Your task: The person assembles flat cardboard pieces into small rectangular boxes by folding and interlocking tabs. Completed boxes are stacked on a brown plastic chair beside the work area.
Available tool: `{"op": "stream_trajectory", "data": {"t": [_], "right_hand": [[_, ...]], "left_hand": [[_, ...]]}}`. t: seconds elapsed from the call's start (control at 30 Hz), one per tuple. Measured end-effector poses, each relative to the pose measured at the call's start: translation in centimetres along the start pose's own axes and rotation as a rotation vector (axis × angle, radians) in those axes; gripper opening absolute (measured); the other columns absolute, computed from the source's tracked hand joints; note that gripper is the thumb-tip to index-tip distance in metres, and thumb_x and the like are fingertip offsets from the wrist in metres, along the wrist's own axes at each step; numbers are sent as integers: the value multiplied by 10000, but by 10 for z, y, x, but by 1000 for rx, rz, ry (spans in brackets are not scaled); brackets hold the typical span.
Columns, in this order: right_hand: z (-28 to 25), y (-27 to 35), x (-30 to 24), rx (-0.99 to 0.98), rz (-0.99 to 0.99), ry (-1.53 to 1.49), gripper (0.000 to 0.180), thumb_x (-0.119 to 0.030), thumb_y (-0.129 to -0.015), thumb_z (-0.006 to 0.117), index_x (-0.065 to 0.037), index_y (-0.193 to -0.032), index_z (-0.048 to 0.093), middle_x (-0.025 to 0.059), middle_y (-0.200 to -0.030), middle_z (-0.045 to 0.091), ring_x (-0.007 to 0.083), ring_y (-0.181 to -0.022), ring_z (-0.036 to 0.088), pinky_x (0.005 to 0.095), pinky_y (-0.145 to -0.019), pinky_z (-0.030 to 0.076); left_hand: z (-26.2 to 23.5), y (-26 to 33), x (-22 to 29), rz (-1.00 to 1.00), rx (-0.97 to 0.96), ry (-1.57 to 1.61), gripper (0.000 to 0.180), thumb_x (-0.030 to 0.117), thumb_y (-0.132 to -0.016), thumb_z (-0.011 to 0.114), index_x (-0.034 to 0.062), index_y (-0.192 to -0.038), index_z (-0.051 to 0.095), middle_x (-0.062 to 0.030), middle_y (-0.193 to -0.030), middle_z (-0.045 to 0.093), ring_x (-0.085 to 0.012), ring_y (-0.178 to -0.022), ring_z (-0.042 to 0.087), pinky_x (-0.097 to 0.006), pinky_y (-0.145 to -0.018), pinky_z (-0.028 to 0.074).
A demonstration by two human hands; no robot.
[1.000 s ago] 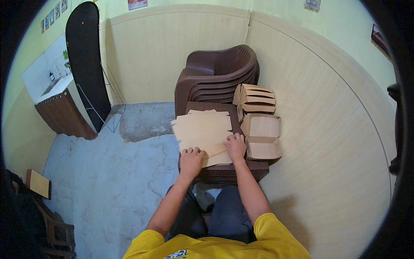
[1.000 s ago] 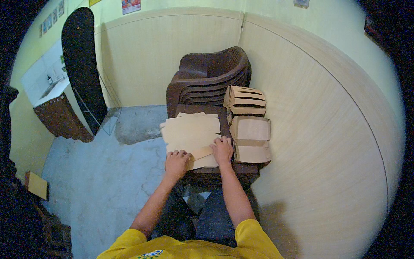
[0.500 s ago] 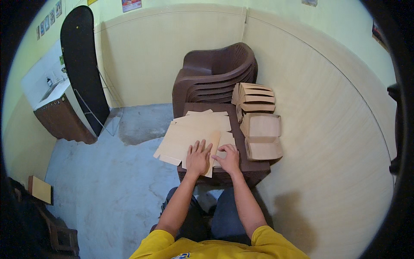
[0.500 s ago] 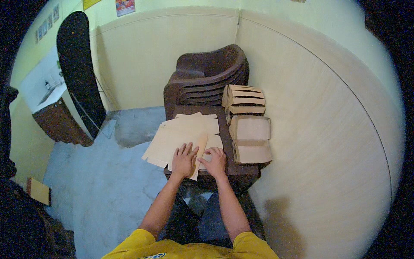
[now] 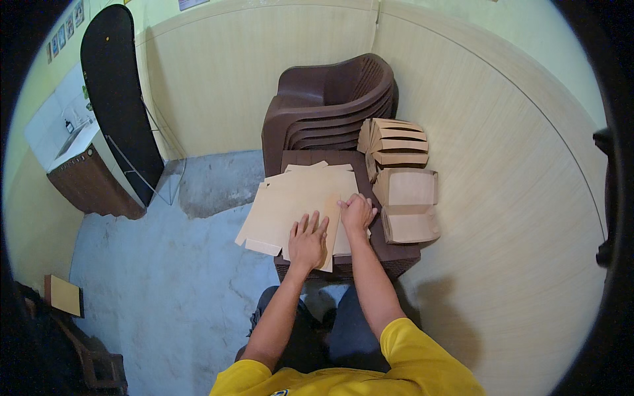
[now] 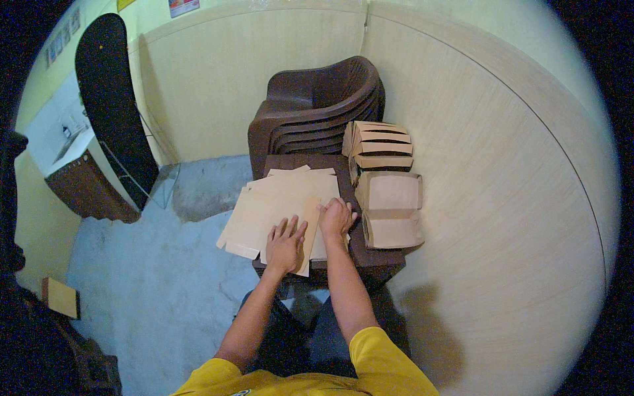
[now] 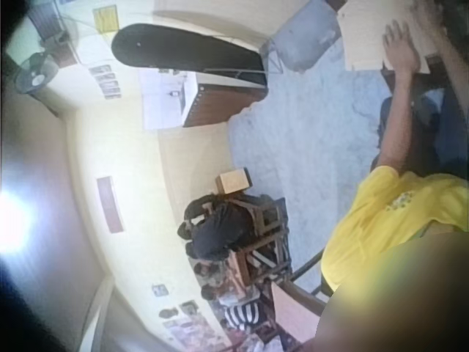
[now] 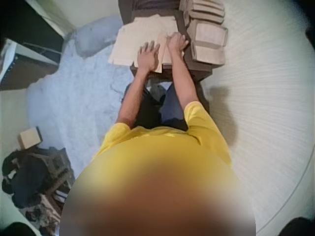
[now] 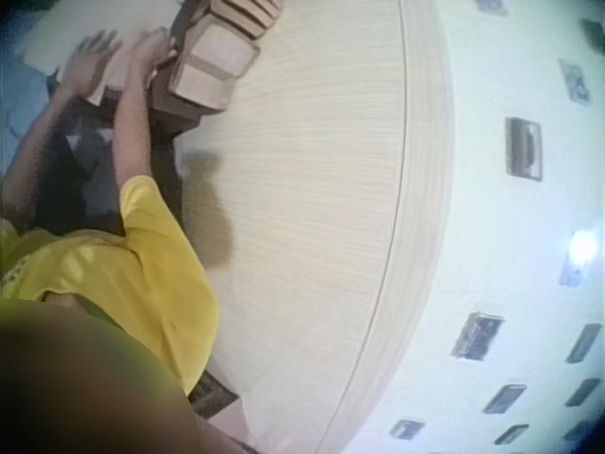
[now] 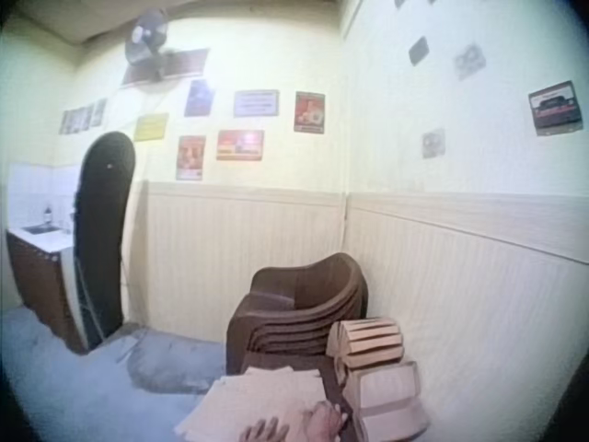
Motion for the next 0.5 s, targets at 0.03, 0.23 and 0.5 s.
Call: {"op": "stream_trajectory", "data": {"t": [0.03, 0.23, 0.5], "right_hand": [[1, -1, -3, 13, -32, -7, 310, -362, -821, 890, -117, -809, 701, 37, -974, 692, 289, -1026, 616, 493, -919, 390], [-7, 27, -10, -89, -176, -67, 295, -347, -843, 870, -120, -847, 683, 48, -1088, 660, 304, -1127, 570, 501, -973, 397], [-55, 128, -14, -168, -323, -243, 269, -277, -811, 895, -107, -915, 714, 69, -1121, 637, 299, -1257, 532, 529, -1087, 383]], "left_hand": [[-1, 1, 0, -10, 9, 6, 513, 299, -1080, 502, 284, -1592, 525, -84, -1689, 441, -365, -1547, 390, -561, -1277, 271], [0, -1, 0, -57, 48, 4, 498, 290, -1067, 525, 308, -1563, 568, -77, -1660, 479, -357, -1515, 427, -533, -1246, 303], [0, -5, -6, -52, 22, 45, 467, 316, -1059, 549, 328, -1520, 621, -55, -1659, 482, -320, -1510, 425, -495, -1218, 317]]}}
Point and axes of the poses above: each hand's wrist, its own y-axis away from the middle knuckle, its own z-axis out of the palm, x = y × z, the point moved 9 cm from there along -y, towards the middle knuckle
